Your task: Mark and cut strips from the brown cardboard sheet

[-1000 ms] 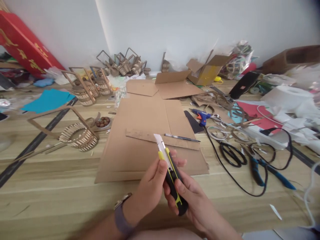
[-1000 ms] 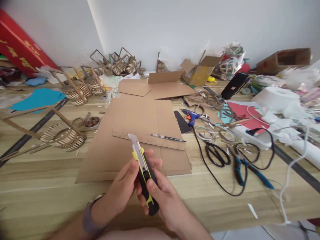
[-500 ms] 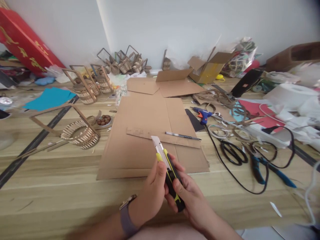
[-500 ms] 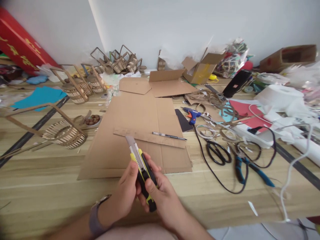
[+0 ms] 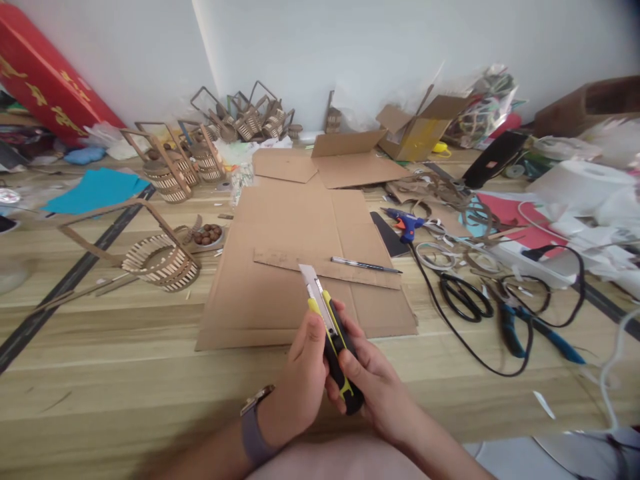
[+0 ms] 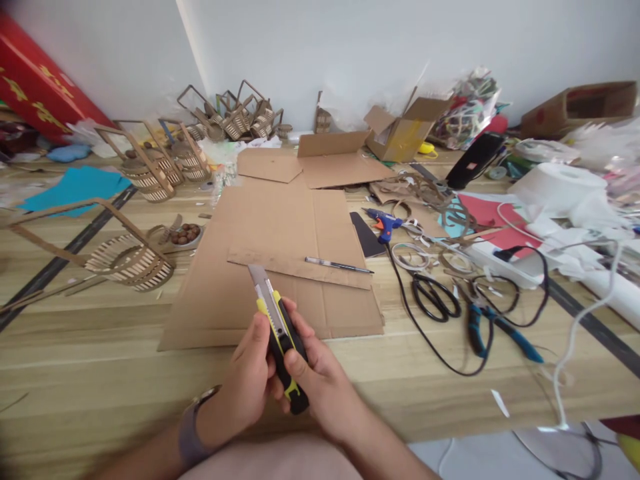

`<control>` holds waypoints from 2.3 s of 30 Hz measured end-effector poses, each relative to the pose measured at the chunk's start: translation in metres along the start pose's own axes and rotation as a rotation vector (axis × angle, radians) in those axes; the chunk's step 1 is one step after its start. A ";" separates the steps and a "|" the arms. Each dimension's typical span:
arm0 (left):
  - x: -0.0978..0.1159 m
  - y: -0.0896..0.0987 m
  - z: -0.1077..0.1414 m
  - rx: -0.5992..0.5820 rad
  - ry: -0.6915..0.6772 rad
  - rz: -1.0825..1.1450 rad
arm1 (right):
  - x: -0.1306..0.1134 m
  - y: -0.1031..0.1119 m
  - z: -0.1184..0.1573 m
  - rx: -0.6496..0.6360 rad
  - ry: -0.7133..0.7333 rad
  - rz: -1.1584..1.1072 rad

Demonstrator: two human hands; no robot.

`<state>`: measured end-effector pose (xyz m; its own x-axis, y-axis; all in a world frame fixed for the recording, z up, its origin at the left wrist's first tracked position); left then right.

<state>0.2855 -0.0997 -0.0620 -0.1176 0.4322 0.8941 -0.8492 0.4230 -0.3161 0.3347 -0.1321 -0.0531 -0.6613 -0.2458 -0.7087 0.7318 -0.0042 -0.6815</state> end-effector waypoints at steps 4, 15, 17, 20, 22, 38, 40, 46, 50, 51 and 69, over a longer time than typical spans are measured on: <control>0.004 -0.002 0.000 0.010 -0.062 0.002 | 0.001 0.003 -0.002 0.010 0.016 0.050; 0.007 -0.004 0.004 -0.039 -0.131 -0.027 | 0.002 -0.002 -0.004 -0.041 -0.007 0.100; 0.005 0.001 0.007 -0.014 -0.095 -0.050 | 0.006 -0.003 -0.005 -0.052 -0.035 0.110; 0.009 0.010 0.010 0.073 -0.087 -0.062 | 0.010 -0.005 -0.009 -0.065 -0.065 0.126; 0.015 0.012 0.010 0.099 -0.107 -0.056 | 0.012 -0.007 -0.010 -0.087 -0.078 0.149; 0.030 0.000 0.009 0.031 -0.213 -0.444 | -0.006 0.014 -0.003 0.165 0.070 0.350; 0.036 0.000 0.011 0.063 -0.276 -0.520 | -0.007 0.019 -0.001 0.213 0.100 0.394; 0.031 0.003 0.012 0.166 -0.257 -0.604 | -0.024 0.023 0.006 0.341 0.295 0.577; 0.030 0.000 0.012 0.182 -0.253 -0.602 | -0.023 0.024 0.005 0.352 0.288 0.568; 0.030 0.000 0.012 0.195 -0.250 -0.606 | -0.022 0.024 0.005 0.359 0.279 0.562; 0.028 -0.032 -0.003 -0.185 -0.281 -0.601 | -0.077 0.062 0.042 0.537 0.362 0.895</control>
<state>0.3104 -0.0988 -0.0274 0.1961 -0.1328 0.9715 -0.7097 0.6645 0.2341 0.4380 -0.1545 -0.0337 0.1983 -0.0724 -0.9775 0.8883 -0.4083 0.2104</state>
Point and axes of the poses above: each hand's wrist, its own z-axis away from the middle knuckle, its own y-axis out of the back of the hand, x = y × z, the point moved 9 cm from there along -z, towards the middle knuckle, and after that the axes turned 8 degrees about -z, right-handed, at the moved point
